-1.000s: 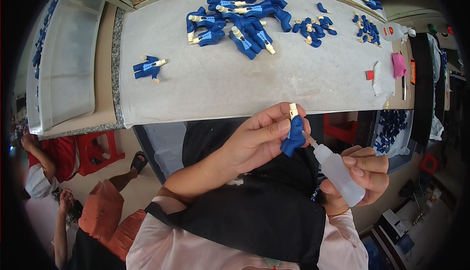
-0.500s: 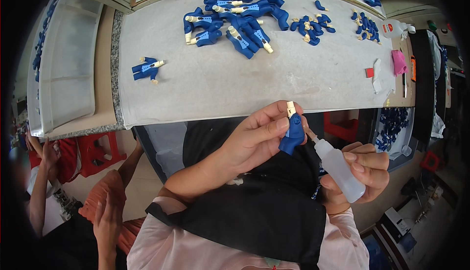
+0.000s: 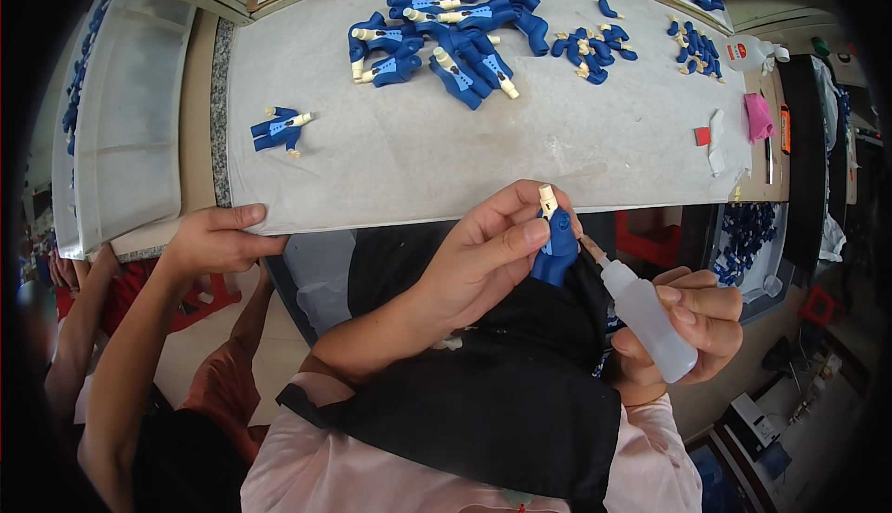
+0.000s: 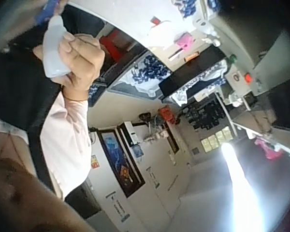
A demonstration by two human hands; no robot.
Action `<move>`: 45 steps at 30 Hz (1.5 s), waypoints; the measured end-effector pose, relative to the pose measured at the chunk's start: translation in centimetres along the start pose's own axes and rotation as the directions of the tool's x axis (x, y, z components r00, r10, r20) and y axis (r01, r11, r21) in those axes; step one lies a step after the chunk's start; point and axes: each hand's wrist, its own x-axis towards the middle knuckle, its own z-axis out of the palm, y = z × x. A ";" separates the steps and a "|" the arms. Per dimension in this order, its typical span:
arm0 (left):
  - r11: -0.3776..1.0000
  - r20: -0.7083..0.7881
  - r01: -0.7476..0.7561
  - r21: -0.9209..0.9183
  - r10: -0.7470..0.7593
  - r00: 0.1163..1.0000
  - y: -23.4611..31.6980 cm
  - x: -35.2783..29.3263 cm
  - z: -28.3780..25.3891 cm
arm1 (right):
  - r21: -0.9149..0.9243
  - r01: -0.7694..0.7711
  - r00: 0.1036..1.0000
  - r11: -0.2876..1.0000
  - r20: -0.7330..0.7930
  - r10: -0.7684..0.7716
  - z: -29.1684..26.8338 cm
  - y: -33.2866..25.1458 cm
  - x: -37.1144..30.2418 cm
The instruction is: Apply adhesive or precise assembly steps to small blue and white toy/electronic components on a factory workstation.
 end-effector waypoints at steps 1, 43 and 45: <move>1.000 0.009 0.006 -0.011 -0.006 1.000 0.0 0.0 0.0 | 0.000 -0.001 1.000 1.000 0.002 0.001 0.0 0.0 0.0; 0.997 0.029 -0.042 0.071 0.040 0.999 -0.4 0.0 -0.5 | 0.071 -0.028 0.996 0.997 0.081 0.022 -0.5 -0.4 0.4; 0.997 0.029 -0.035 0.074 0.033 0.999 -0.4 0.0 -0.4 | 0.079 -0.022 0.996 0.997 0.086 0.016 -0.5 -0.4 0.4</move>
